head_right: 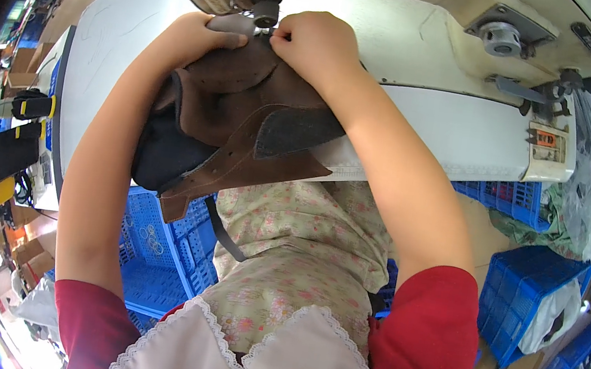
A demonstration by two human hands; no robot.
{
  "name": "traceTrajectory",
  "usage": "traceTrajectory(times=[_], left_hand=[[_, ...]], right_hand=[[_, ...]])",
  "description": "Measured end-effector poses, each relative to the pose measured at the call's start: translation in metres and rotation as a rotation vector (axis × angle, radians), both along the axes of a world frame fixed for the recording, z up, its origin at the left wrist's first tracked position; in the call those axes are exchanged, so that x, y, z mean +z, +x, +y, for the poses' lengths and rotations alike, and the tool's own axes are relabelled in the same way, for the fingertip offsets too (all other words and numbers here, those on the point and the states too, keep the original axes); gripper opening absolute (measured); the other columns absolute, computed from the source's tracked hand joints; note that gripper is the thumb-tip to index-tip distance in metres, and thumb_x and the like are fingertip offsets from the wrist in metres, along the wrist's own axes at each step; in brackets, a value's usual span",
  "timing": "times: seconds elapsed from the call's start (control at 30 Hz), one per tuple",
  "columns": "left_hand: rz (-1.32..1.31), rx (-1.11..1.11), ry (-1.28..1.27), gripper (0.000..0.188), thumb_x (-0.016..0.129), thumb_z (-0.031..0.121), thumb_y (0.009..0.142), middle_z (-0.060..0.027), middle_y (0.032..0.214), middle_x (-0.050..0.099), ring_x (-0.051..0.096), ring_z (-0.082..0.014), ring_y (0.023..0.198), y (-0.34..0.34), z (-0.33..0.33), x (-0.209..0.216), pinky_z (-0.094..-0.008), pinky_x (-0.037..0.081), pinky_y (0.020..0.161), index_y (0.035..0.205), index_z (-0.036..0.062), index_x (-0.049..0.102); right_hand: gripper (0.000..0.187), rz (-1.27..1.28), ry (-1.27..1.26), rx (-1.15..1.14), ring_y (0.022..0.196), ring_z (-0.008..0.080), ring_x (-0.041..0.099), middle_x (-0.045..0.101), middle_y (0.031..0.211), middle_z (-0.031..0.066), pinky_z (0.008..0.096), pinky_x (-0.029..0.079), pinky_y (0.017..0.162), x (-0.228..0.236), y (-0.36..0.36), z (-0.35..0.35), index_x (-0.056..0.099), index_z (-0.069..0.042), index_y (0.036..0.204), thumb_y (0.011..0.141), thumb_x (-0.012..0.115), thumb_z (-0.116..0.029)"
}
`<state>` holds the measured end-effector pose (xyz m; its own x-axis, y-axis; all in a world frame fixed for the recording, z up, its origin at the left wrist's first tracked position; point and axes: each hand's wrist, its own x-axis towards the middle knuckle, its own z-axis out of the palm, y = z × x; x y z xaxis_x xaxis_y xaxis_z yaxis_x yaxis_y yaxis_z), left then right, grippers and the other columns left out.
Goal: Operate a sewing machine to stitch leather components of a shoe upper.
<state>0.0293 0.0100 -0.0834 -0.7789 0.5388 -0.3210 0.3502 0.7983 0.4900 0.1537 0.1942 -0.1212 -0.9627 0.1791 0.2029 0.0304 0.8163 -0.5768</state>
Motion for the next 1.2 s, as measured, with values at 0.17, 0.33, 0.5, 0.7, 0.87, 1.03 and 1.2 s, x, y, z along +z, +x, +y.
traceTrajectory(times=[0.17, 0.33, 0.5, 0.7, 0.87, 1.03, 1.2], left_hand=[[-0.026, 0.013, 0.064, 0.050, 0.078, 0.039, 0.068, -0.0144, 0.080, 0.070, 0.066, -0.0223, 0.073, 0.002, 0.000, -0.001, -0.0327, 0.050, 0.068, 0.092, -0.0047, 0.071], [-0.053, 0.033, 0.041, 0.051, 0.080, 0.038, 0.069, -0.0137, 0.085, 0.071, 0.067, -0.0218, 0.075, 0.004, 0.003, 0.002, -0.0323, 0.050, 0.069, 0.098, -0.0029, 0.071], [-0.025, 0.028, -0.008, 0.052, 0.080, 0.038, 0.070, -0.0139, 0.087, 0.071, 0.067, -0.0218, 0.077, 0.005, 0.005, 0.004, -0.0322, 0.051, 0.072, 0.100, -0.0028, 0.071], [-0.079, 0.048, 0.030, 0.050, 0.080, 0.038, 0.070, -0.0144, 0.089, 0.071, 0.067, -0.0224, 0.079, 0.005, 0.004, 0.004, -0.0325, 0.050, 0.074, 0.099, -0.0024, 0.071], [-0.079, -0.001, -0.016, 0.055, 0.077, 0.043, 0.073, -0.0134, 0.091, 0.072, 0.068, -0.0208, 0.082, 0.004, 0.004, 0.007, -0.0323, 0.052, 0.077, 0.105, -0.0004, 0.070], [-0.060, -0.018, -0.072, 0.056, 0.076, 0.046, 0.072, -0.0135, 0.089, 0.071, 0.067, -0.0211, 0.080, -0.001, 0.003, 0.007, -0.0318, 0.051, 0.076, 0.104, -0.0004, 0.071], [-0.042, -0.034, -0.114, 0.065, 0.076, 0.054, 0.064, -0.0170, 0.085, 0.071, 0.067, -0.0255, 0.078, -0.001, 0.004, 0.017, -0.0343, 0.051, 0.073, 0.094, -0.0037, 0.072]], right_hand=[[0.014, 0.024, 0.007, -0.009, 0.076, 0.0232, 0.067, 0.069, 0.074, 0.0021, 0.0368, 0.052, 0.068, 0.000, 0.001, 0.000, 0.073, -0.019, 0.075, 0.077, 0.065, -0.030], [0.013, -0.020, 0.028, -0.024, 0.077, 0.0229, 0.067, 0.069, 0.074, 0.0018, 0.0367, 0.052, 0.068, 0.006, 0.004, -0.001, 0.073, -0.019, 0.076, 0.076, 0.065, -0.030], [0.013, -0.025, 0.058, -0.033, 0.077, 0.0234, 0.067, 0.069, 0.074, 0.0017, 0.0371, 0.052, 0.068, 0.005, 0.002, -0.001, 0.073, -0.020, 0.076, 0.076, 0.065, -0.030], [0.013, 0.007, 0.041, -0.018, 0.076, 0.0240, 0.066, 0.069, 0.074, 0.0019, 0.0373, 0.052, 0.067, 0.003, 0.003, 0.000, 0.073, -0.020, 0.076, 0.077, 0.065, -0.030], [0.015, 0.004, 0.026, -0.009, 0.076, 0.0240, 0.066, 0.069, 0.076, 0.0023, 0.0375, 0.052, 0.067, 0.004, 0.004, 0.001, 0.073, -0.018, 0.077, 0.078, 0.064, -0.030], [0.015, 0.026, 0.021, -0.009, 0.077, 0.0242, 0.066, 0.070, 0.078, 0.0033, 0.0376, 0.052, 0.068, 0.000, 0.004, 0.000, 0.073, -0.018, 0.078, 0.078, 0.064, -0.030], [0.021, 0.030, 0.031, 0.016, 0.077, 0.0272, 0.066, 0.071, 0.079, 0.0057, 0.0371, 0.051, 0.069, -0.003, 0.003, 0.004, 0.076, -0.018, 0.084, 0.079, 0.069, -0.038]])
